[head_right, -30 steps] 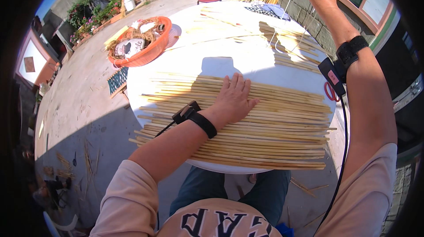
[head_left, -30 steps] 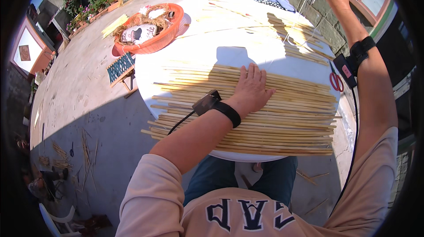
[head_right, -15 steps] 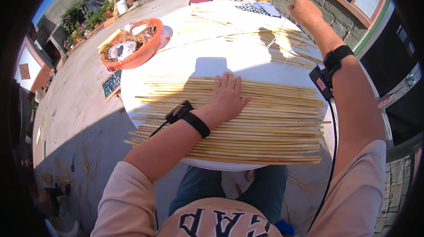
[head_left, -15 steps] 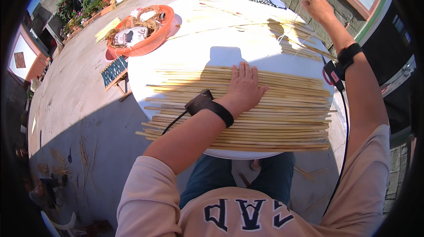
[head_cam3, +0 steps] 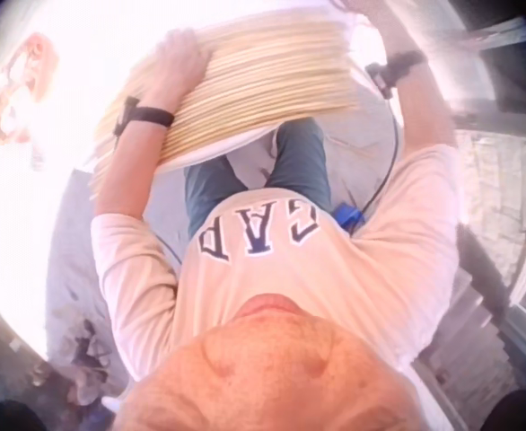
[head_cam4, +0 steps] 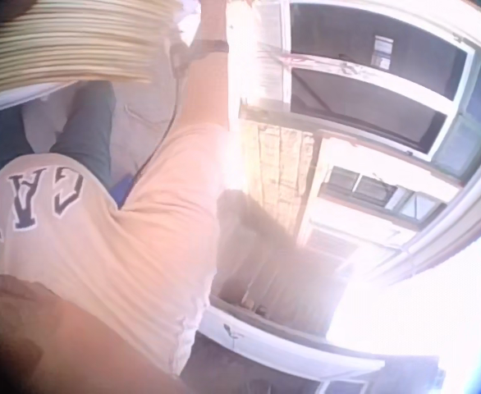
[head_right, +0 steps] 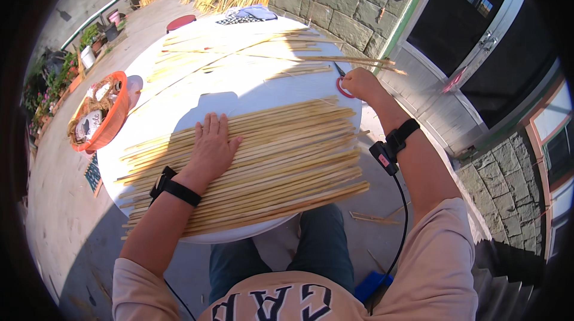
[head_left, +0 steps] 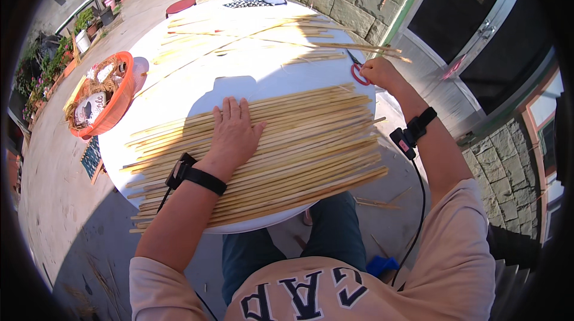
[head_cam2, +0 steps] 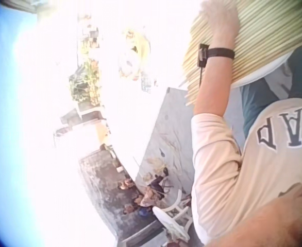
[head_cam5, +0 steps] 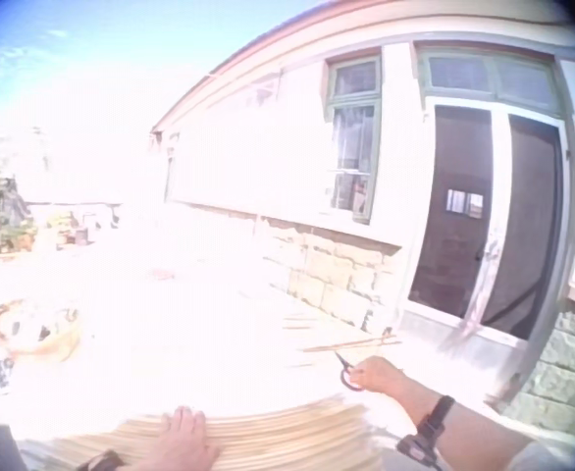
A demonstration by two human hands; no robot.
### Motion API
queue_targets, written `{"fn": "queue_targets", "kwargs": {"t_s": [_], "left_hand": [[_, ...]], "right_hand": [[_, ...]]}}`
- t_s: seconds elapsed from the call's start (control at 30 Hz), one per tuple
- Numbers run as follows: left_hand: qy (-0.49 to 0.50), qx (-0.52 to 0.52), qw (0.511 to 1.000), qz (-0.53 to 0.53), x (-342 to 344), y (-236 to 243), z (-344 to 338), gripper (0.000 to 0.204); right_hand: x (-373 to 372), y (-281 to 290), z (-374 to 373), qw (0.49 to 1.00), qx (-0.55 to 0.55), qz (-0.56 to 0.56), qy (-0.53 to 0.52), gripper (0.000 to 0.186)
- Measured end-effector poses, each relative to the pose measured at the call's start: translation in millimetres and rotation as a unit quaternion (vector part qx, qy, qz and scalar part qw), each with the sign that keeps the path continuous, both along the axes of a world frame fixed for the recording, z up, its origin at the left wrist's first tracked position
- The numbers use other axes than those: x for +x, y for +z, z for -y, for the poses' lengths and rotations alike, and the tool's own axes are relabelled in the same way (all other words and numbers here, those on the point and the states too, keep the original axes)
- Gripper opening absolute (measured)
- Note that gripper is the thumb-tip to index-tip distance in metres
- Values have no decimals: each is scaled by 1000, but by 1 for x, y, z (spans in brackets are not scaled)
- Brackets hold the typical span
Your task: The person weaves a white string through a row of bamboo sticks placed on a table, occasionally using scissors to cut the string.
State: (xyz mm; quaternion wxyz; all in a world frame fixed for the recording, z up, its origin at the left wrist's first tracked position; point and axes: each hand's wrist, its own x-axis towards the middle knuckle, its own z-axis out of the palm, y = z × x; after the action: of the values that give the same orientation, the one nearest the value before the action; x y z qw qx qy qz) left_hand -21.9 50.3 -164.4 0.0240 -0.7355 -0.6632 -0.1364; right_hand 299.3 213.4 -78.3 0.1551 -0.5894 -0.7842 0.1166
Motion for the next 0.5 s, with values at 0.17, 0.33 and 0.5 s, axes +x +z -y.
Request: {"fn": "queue_targets", "kwargs": {"t_s": [0.17,0.33,0.5], "left_hand": [[5,-10,1000,0,-1,2,1,65],[11,-18,1000,-8,1,5,2,64],[13,-8,1000,-12,-6,2,4,63]], "right_hand": [[11,-47,11,1000,17,6,-12,24],[5,-52,16,998,-27,-45,-45,24],[-2,-59,14,998,8,-68,-10,25]]}}
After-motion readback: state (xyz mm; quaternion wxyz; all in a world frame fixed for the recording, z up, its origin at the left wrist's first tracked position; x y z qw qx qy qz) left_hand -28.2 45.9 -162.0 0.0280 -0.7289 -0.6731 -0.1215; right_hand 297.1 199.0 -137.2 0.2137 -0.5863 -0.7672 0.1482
